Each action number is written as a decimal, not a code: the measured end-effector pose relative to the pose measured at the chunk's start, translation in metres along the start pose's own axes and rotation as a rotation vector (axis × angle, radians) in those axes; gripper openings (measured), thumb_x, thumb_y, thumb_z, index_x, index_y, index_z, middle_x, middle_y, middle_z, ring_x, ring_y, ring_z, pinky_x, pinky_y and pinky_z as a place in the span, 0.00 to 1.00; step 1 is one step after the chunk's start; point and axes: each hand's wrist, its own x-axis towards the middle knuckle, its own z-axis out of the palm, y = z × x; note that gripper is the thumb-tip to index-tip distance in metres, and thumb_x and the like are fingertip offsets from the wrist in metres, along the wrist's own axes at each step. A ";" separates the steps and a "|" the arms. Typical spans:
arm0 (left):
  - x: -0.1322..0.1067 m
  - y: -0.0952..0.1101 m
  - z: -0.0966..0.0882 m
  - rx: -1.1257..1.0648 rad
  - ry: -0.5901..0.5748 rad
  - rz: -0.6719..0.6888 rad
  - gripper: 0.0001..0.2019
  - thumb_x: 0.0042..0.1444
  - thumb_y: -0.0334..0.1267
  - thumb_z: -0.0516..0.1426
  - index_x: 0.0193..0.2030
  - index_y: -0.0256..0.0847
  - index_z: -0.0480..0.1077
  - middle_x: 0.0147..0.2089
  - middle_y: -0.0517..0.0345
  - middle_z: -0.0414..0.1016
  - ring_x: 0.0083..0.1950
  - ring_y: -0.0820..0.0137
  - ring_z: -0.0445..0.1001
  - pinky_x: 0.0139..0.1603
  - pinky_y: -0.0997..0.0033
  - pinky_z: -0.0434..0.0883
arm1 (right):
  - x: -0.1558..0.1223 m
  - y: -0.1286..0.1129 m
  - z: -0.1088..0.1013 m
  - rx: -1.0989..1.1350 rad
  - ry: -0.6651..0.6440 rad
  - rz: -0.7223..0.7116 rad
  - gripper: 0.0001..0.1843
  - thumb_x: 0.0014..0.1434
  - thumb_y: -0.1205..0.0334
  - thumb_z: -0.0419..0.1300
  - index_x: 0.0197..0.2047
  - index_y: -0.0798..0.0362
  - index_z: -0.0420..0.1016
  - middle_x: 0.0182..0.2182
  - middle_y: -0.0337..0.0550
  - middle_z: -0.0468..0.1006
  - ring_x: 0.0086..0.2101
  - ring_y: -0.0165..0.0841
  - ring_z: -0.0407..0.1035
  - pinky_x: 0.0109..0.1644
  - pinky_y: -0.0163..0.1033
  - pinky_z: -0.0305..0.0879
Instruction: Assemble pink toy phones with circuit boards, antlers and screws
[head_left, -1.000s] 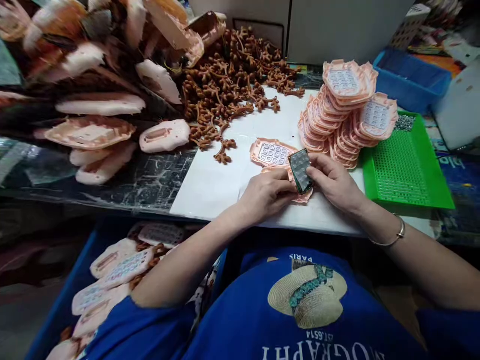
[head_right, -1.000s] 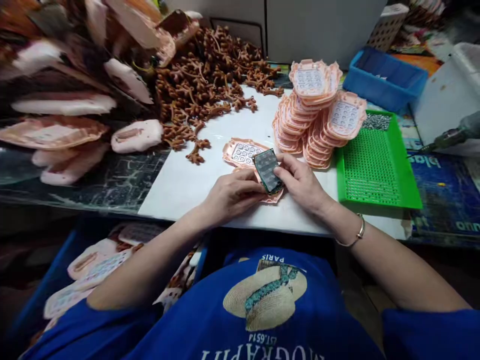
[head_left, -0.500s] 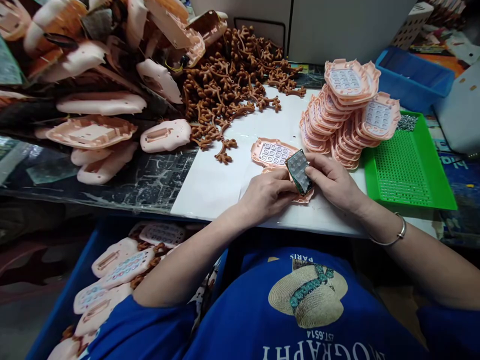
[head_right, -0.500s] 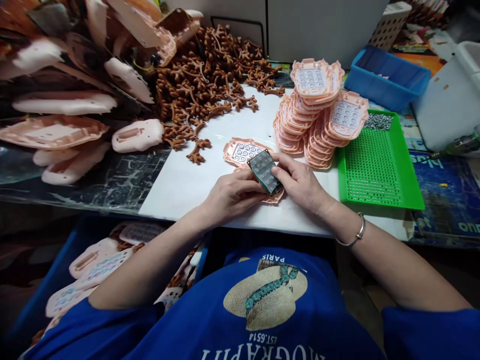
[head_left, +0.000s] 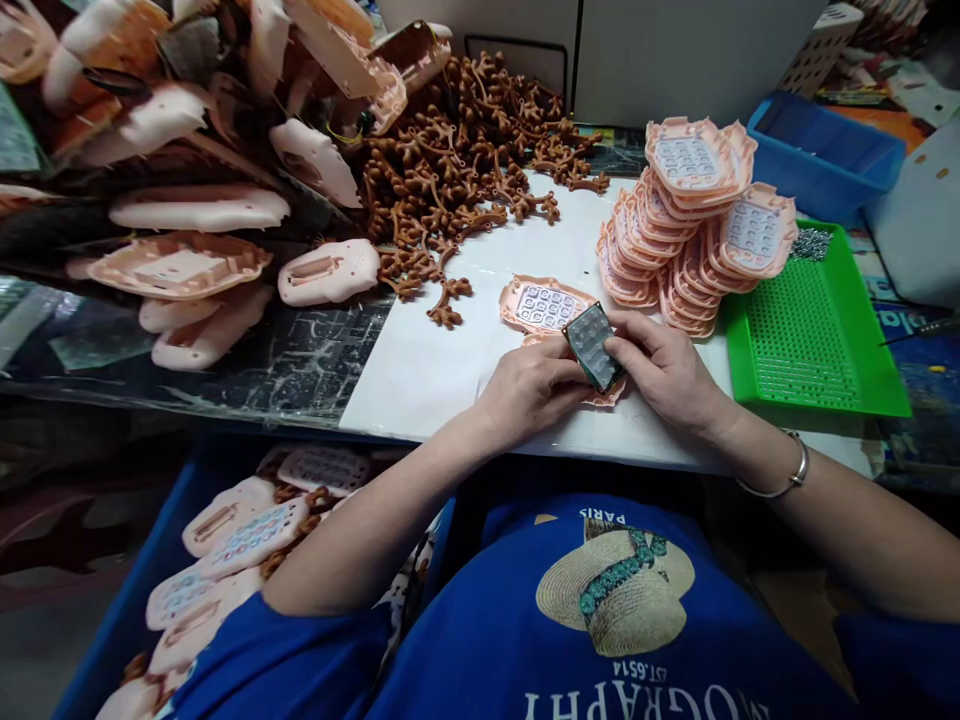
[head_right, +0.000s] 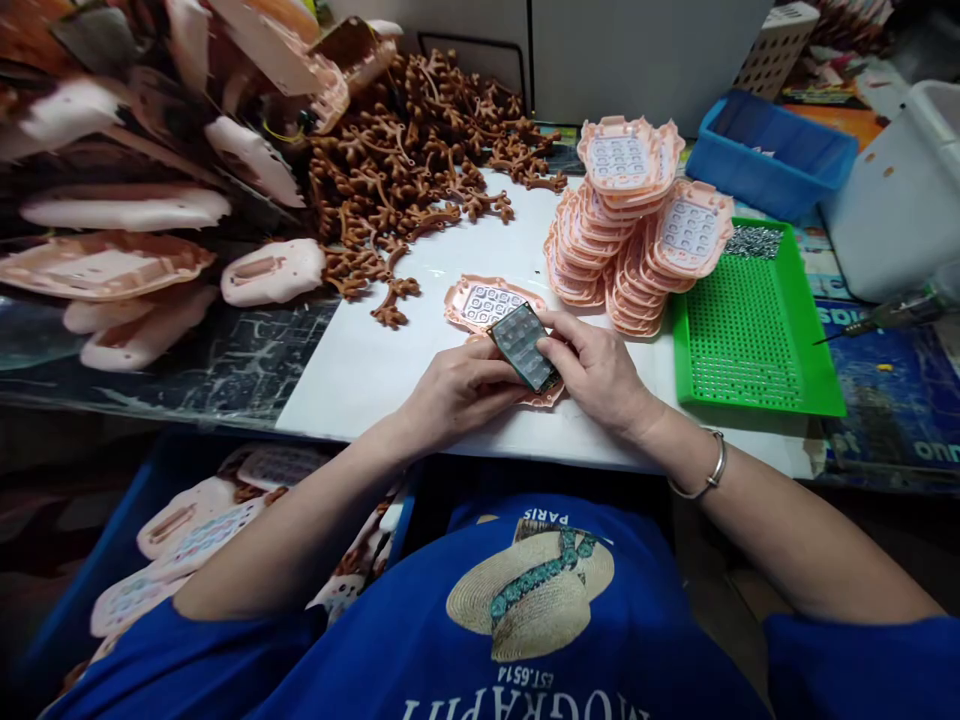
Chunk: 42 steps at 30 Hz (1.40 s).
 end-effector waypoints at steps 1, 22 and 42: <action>0.000 0.000 0.000 -0.008 0.005 -0.001 0.07 0.63 0.36 0.61 0.43 0.41 0.81 0.39 0.53 0.80 0.40 0.69 0.78 0.40 0.73 0.74 | 0.000 0.000 0.000 -0.001 0.001 0.009 0.16 0.64 0.61 0.55 0.53 0.54 0.77 0.37 0.43 0.83 0.38 0.37 0.76 0.45 0.42 0.69; 0.003 0.001 -0.006 -0.082 -0.034 -0.025 0.06 0.62 0.32 0.60 0.42 0.38 0.80 0.36 0.55 0.77 0.36 0.73 0.76 0.36 0.76 0.72 | 0.005 0.005 0.002 0.097 0.003 0.026 0.18 0.65 0.63 0.53 0.54 0.51 0.77 0.44 0.42 0.83 0.45 0.38 0.76 0.52 0.45 0.70; 0.000 -0.001 -0.004 -0.024 0.001 0.019 0.07 0.63 0.35 0.60 0.43 0.40 0.81 0.39 0.52 0.79 0.39 0.70 0.78 0.40 0.73 0.74 | 0.000 -0.001 0.004 -0.101 0.065 -0.021 0.15 0.65 0.61 0.55 0.50 0.52 0.79 0.40 0.45 0.84 0.38 0.38 0.76 0.45 0.43 0.69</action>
